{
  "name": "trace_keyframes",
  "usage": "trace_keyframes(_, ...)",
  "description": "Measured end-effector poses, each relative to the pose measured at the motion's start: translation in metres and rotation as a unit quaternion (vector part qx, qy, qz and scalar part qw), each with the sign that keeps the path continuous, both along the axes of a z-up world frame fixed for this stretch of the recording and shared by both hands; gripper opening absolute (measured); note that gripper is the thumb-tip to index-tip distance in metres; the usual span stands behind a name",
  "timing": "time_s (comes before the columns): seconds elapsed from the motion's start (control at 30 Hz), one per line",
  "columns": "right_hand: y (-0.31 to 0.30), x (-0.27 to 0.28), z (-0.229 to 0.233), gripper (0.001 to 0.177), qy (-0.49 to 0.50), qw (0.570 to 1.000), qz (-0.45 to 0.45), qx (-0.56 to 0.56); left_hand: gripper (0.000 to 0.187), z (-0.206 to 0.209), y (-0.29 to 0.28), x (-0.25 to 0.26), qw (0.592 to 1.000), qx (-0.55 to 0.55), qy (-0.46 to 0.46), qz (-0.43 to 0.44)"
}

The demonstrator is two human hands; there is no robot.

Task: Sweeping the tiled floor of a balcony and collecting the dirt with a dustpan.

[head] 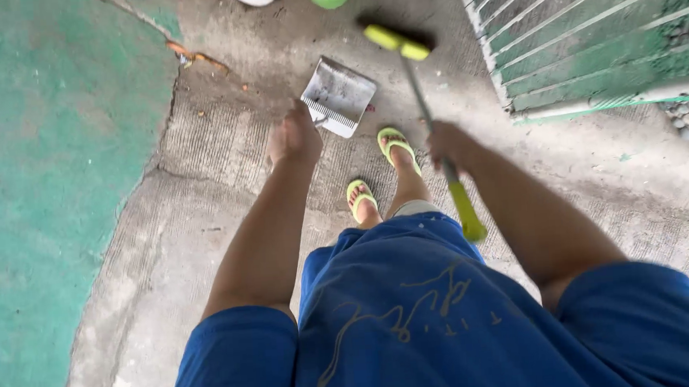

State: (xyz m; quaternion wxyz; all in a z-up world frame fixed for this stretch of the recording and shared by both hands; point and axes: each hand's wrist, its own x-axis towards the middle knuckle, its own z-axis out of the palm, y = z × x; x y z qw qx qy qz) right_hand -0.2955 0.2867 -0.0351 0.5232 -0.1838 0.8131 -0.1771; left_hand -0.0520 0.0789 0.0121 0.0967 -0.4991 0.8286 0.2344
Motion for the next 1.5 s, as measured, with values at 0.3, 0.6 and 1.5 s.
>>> trace_keyframes(0.3, 0.03, -0.08, 0.061, 0.042, -0.218, 0.972, -0.085, -0.005, 0.026, 0.02, -0.003, -0.017, 0.998, 0.042, 0.014, 0.038)
trace_keyframes(0.6, -0.078, -0.143, 0.023, 0.015, -0.299, 0.912, -0.231, -0.16, 0.045, 0.041, -0.022, -0.045, 0.997, 0.008, -0.031, 0.073)
trace_keyframes(1.5, -0.263, -0.349, -0.024, 0.01, 0.205, 0.83, -0.039, -0.517, 0.035, 0.052, -0.174, -0.091, 0.989, -0.027, -0.031, 0.14)
